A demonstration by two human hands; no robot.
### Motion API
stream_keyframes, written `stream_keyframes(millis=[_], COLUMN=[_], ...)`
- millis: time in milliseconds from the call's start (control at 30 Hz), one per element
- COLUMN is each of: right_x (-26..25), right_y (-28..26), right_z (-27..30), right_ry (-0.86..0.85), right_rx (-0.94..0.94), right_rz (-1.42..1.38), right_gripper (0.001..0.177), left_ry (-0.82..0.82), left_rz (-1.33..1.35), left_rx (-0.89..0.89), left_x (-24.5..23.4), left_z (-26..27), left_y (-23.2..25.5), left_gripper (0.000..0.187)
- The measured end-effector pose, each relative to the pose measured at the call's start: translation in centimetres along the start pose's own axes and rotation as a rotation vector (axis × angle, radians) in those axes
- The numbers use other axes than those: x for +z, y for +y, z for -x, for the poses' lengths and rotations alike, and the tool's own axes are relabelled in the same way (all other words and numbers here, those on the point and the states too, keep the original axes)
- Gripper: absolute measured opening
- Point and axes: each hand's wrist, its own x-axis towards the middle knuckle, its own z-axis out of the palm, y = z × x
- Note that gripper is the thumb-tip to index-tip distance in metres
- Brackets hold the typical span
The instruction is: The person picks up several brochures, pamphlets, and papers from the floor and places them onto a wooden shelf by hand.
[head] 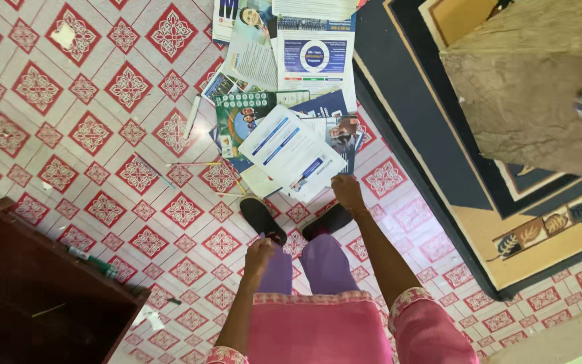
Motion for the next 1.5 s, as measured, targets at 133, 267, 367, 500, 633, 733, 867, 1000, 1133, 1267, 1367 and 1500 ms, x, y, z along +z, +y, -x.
stream_keyframes(millis=[133,267,367,500,633,733,867,1000,1133,1267,1367,1500], right_x=[6.5,10.1,11.5,12.4,12.8,13.0,11.7,8.9,3.5,-2.3,-7.5,-14.5], right_y=[2.9,7.0,9.5,12.5,13.6,13.1,10.8,5.2,-2.2,-11.1,-15.9,-21.5], right_z=[-8.1,-12.4,-14.5,-15.4,-15.3,-13.7,-8.1,-1.4,6.9,13.5,17.7,21.9], right_ry=[0.038,0.002,0.134,0.124,0.003,-0.017,0.009,0.030,0.059,0.126,0.135,0.078], right_rx=[-0.217,-0.117,-0.314,-0.195,0.016,-0.019,-0.022,0.016,0.007,-0.075,-0.109,0.025], right_rz=[0.213,0.248,0.313,0.286,0.294,0.324,0.148,0.247,0.198,0.109,-0.001,-0.251], right_gripper=[0.024,0.034,0.049,0.072,0.062,0.053,0.022,0.028,0.038,0.019,0.018,0.021], left_ry=[0.112,0.140,0.207,0.289,0.264,0.183,0.275,0.256,0.242,0.123,0.097,0.029], left_rz=[-0.009,-0.155,-0.098,0.243,0.424,0.355,-0.073,-0.167,-0.152,0.120,0.116,0.211], left_rx=[-0.132,0.098,-0.024,-0.248,-0.388,0.013,-0.013,0.068,0.109,0.045,0.160,0.347], left_x=[-0.2,-0.9,-1.0,0.2,3.1,4.7,3.9,2.4,0.7,-0.5,-0.5,0.5], left_z=[-10.7,-20.6,-27.0,-32.7,-33.8,-32.2,-26.7,-19.2,-10.0,-1.3,4.9,15.8], left_y=[-3.1,-5.7,-7.3,-7.8,-7.9,-7.7,-6.4,-3.3,0.1,4.9,10.3,17.9], left_gripper=[0.036,0.032,0.027,0.039,0.045,0.045,0.030,0.029,0.026,0.027,0.028,0.028])
